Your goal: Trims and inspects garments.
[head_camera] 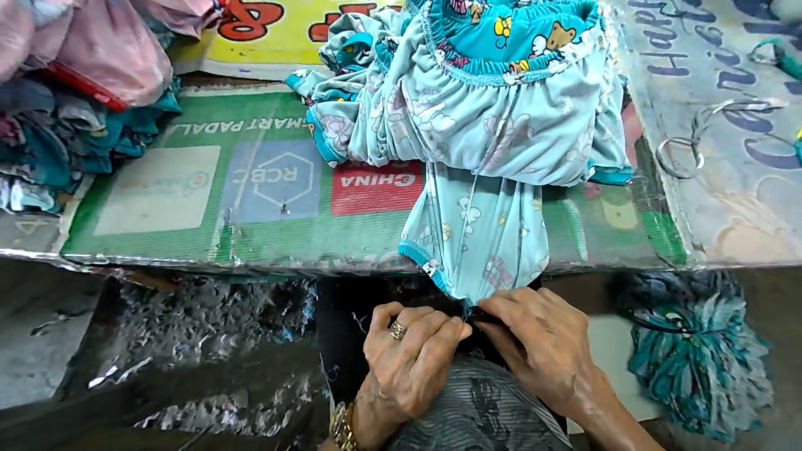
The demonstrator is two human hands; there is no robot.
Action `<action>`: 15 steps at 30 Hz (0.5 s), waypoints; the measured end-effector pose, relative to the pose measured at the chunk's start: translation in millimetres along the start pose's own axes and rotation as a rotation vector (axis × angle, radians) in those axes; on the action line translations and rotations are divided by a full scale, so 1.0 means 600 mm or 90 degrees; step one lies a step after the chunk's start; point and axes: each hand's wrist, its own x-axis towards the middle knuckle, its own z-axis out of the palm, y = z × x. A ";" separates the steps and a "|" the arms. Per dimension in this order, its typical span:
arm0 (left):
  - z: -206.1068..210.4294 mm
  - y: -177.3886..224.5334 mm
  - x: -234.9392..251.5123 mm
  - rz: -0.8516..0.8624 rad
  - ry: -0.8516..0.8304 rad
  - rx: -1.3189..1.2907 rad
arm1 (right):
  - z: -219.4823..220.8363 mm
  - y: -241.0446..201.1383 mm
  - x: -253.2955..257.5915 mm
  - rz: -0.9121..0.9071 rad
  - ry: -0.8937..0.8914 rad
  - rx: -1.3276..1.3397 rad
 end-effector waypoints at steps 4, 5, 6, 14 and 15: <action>0.002 0.001 -0.001 -0.022 0.014 -0.008 | 0.000 -0.006 -0.004 0.010 0.008 -0.015; 0.003 0.002 0.000 -0.022 0.013 -0.010 | 0.002 -0.006 -0.004 0.018 0.008 -0.020; 0.004 0.003 0.000 -0.021 0.012 -0.012 | 0.004 -0.004 -0.004 0.023 0.012 -0.020; 0.008 0.005 -0.002 -0.023 0.008 -0.019 | 0.021 0.002 -0.006 0.033 0.032 0.027; 0.008 0.005 -0.001 -0.023 0.009 -0.018 | 0.023 0.004 -0.005 0.029 0.034 0.028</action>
